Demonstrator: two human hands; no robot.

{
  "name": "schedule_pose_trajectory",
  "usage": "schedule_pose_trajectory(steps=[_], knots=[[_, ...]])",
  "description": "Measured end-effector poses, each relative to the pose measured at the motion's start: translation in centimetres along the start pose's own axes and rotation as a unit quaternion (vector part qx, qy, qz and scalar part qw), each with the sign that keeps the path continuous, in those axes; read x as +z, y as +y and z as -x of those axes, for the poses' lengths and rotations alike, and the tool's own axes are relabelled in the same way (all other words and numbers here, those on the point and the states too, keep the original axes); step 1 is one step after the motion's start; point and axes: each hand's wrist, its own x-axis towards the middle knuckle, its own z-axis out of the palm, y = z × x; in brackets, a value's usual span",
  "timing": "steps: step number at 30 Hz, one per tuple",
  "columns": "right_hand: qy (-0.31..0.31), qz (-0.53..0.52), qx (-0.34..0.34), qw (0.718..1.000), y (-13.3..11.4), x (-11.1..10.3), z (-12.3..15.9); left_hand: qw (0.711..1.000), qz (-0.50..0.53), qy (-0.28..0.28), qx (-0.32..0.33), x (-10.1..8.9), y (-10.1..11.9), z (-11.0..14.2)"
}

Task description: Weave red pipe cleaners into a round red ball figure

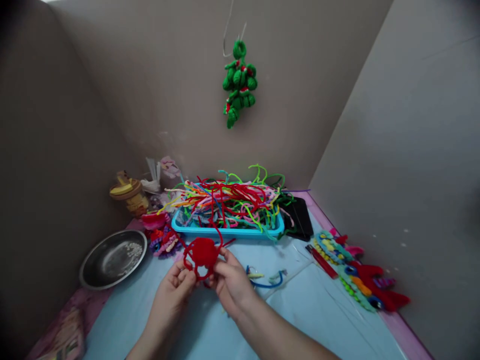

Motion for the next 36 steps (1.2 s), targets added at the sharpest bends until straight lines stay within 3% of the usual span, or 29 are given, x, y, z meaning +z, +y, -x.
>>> schedule_pose_trajectory(steps=[5,10,12,16,21,26,29,32,34,36], knots=[[-0.003,-0.010,-0.012,1.000,-0.2,-0.1,-0.1,0.999,-0.037,0.013,0.031,-0.1,-0.2,0.1],[-0.024,0.010,-0.034,0.999,-1.3,-0.2,0.3,0.987,-0.054,0.116,0.098,0.4,0.3,0.3],[-0.026,0.025,-0.041,0.998,-1.6,-0.1,0.4,0.979,-0.086,0.132,0.128,0.7,0.7,0.6],[-0.043,0.062,-0.066,0.995,-1.7,0.0,0.7,0.976,-0.125,0.112,0.138,1.0,1.0,1.3],[-0.073,0.138,-0.082,0.984,-1.2,-0.3,0.9,0.968,-0.133,0.134,0.165,0.5,0.8,1.1],[-0.090,0.216,-0.078,0.969,-1.0,-0.5,1.0,0.996,-0.056,0.028,0.071,-0.1,0.5,0.7],[-0.021,0.287,-0.174,0.942,-1.4,-0.3,1.2,0.995,-0.047,0.045,0.073,-0.1,0.5,0.8],[-0.009,0.389,-0.267,0.881,-1.7,-0.2,1.4,0.993,-0.051,0.056,0.085,0.1,0.5,0.9],[-0.022,0.428,-0.282,0.858,-1.8,-0.2,1.4,0.993,-0.052,0.058,0.092,0.2,0.5,1.0],[-0.022,0.431,-0.280,0.857,-1.7,-0.3,1.4,0.993,-0.057,0.062,0.085,0.1,0.3,1.0]])
